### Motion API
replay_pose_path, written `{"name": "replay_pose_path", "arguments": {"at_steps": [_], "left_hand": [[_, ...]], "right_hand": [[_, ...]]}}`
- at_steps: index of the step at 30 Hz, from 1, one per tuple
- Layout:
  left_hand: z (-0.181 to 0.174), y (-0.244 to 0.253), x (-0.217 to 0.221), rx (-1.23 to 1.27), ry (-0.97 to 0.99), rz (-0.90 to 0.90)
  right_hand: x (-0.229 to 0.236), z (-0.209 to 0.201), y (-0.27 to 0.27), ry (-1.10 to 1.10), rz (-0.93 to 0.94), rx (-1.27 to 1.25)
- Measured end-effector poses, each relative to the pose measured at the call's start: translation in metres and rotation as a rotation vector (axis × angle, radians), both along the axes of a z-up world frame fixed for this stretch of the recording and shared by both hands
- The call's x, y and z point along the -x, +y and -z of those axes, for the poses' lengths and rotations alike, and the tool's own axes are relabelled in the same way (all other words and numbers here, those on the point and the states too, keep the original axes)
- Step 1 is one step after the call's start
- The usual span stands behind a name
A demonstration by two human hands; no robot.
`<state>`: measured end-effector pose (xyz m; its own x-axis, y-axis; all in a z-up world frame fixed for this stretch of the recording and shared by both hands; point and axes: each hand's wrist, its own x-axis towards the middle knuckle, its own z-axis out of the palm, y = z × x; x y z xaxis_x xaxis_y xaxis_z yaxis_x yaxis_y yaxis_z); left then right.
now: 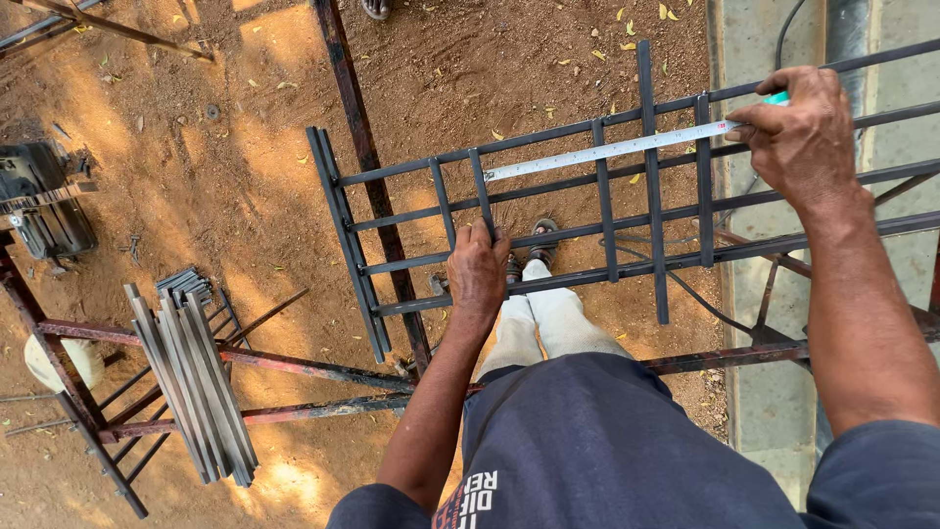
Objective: The person measures segments of a metal grid using a tape measure and welds the joints with a welding electrode holder.
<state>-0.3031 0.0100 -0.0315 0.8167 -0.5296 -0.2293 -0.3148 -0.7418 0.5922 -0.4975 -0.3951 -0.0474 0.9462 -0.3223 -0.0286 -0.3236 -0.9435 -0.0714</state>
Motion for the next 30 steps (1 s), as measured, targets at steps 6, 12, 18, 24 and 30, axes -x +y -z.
{"name": "replay_pose_path", "arguments": {"at_steps": [6,12,18,24,30], "left_hand": [[-0.0011,-0.0014,-0.0009,-0.029,0.014,0.001],[0.0017,-0.0009,-0.0008,-0.033,0.027,-0.006],[0.0013,-0.0007,-0.0002,-0.029,0.023,-0.013],[-0.0037,-0.0015,-0.0010,-0.019,0.035,-0.023],[-0.0071,-0.0019,0.0006,-0.043,0.036,-0.044]], "right_hand": [[-0.0011,-0.0023,0.0008,-0.003,0.004,-0.004],[-0.0032,-0.0055,0.0026,-0.010,0.009,-0.016],[-0.0054,-0.0087,0.0038,-0.022,0.018,-0.034],[-0.0035,-0.0057,0.0043,-0.025,0.007,-0.010],[-0.0040,-0.0087,-0.0034,-0.052,-0.016,0.016]]}}
